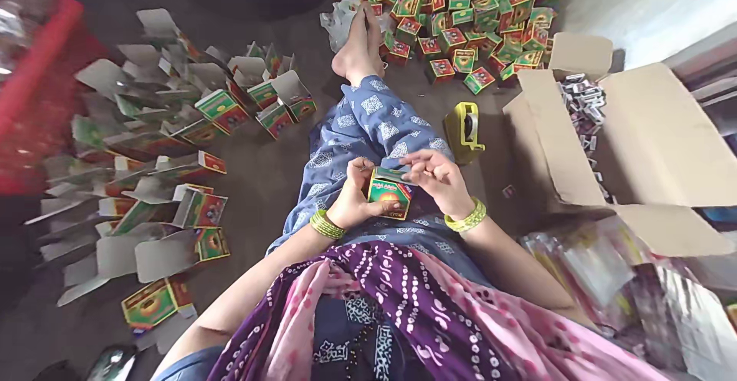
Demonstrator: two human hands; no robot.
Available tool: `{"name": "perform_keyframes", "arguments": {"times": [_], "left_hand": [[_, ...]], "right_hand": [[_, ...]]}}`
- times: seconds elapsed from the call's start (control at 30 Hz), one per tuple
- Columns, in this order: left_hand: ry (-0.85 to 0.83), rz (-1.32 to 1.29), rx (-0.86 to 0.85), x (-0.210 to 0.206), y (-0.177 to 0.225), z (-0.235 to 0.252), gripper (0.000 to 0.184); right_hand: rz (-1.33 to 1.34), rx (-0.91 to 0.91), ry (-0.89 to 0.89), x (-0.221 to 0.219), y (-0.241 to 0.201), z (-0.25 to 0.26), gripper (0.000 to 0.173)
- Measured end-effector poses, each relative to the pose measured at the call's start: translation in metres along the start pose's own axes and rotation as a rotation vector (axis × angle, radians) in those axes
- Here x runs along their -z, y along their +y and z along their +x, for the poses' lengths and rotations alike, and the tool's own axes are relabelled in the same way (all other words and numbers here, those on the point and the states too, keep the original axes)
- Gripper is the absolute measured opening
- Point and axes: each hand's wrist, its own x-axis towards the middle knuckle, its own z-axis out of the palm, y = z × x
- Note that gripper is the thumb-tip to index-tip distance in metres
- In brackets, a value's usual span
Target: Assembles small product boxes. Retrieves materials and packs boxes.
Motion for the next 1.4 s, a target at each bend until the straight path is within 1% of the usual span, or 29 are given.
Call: {"name": "perform_keyframes", "arguments": {"times": [0.03, 0.07, 0.1, 0.17, 0.27, 0.37, 0.5, 0.63, 0.67, 0.77, 0.83, 0.9, 0.97, 1.03, 1.07, 1.2, 1.27, 1.33, 1.4], "left_hand": [[-0.015, -0.003, 0.006, 0.000, 0.000, 0.000, 0.091], [-0.030, 0.002, 0.013, -0.001, 0.000, 0.000, 0.092], [-0.040, 0.011, 0.021, -0.001, 0.001, 0.000, 0.093], [-0.054, 0.018, 0.033, -0.001, 0.002, 0.000, 0.095], [-0.067, 0.033, 0.042, -0.001, 0.002, 0.000, 0.097], [-0.087, 0.033, 0.036, 0.000, 0.001, -0.001, 0.099], [-0.098, 0.039, 0.041, 0.000, 0.002, -0.002, 0.099], [-0.077, 0.038, 0.028, 0.000, -0.002, -0.002, 0.095], [-0.065, 0.022, 0.028, 0.000, -0.002, -0.001, 0.092], [-0.014, 0.004, 0.047, 0.000, -0.001, -0.001, 0.087], [-0.005, 0.017, 0.065, 0.000, -0.001, -0.002, 0.083], [-0.031, 0.042, 0.056, -0.001, 0.000, -0.002, 0.073], [-0.056, 0.064, 0.054, -0.001, 0.001, -0.002, 0.062], [-0.050, 0.058, 0.073, 0.001, 0.002, -0.001, 0.057], [-0.032, 0.051, 0.081, 0.002, 0.002, -0.002, 0.054], [0.018, 0.052, 0.085, 0.002, 0.001, -0.002, 0.039], [0.019, 0.066, 0.075, 0.002, 0.001, 0.000, 0.034], [0.027, 0.092, 0.081, 0.000, 0.003, 0.002, 0.032], [0.033, 0.095, 0.087, 0.000, 0.003, 0.003, 0.030]], "right_hand": [[-0.053, 0.022, -0.031, 0.000, -0.002, 0.001, 0.027], [-0.124, 0.046, -0.070, 0.001, -0.002, 0.001, 0.021], [-0.198, 0.063, -0.105, 0.001, -0.003, 0.002, 0.018], [-0.334, 0.113, -0.162, 0.002, -0.006, 0.002, 0.019], [-0.460, 0.205, -0.185, 0.002, -0.012, 0.002, 0.017], [-0.441, 0.223, -0.194, 0.005, -0.012, 0.004, 0.014], [-0.466, 0.205, -0.274, 0.006, -0.016, 0.004, 0.014], [-0.606, 0.178, -0.351, 0.006, -0.018, -0.001, 0.029], [-0.638, 0.193, -0.336, 0.004, -0.017, -0.003, 0.030], [-0.775, 0.282, -0.200, -0.007, -0.008, -0.016, 0.027], [-0.787, 0.272, -0.154, -0.011, -0.004, -0.023, 0.030], [-0.690, 0.220, -0.154, -0.007, -0.002, -0.025, 0.032], [-0.533, 0.149, -0.154, 0.003, -0.002, -0.023, 0.037], [-0.462, 0.056, -0.064, 0.022, -0.002, -0.018, 0.045], [-0.458, -0.005, 0.028, 0.037, 0.001, -0.014, 0.047], [-0.600, -0.275, 0.551, 0.123, 0.036, 0.001, 0.036], [-0.703, -0.439, 0.696, 0.166, 0.055, 0.007, 0.037], [-0.778, -0.604, 0.681, 0.199, 0.073, 0.011, 0.038], [-0.819, -0.716, 0.573, 0.219, 0.089, 0.014, 0.036]]}}
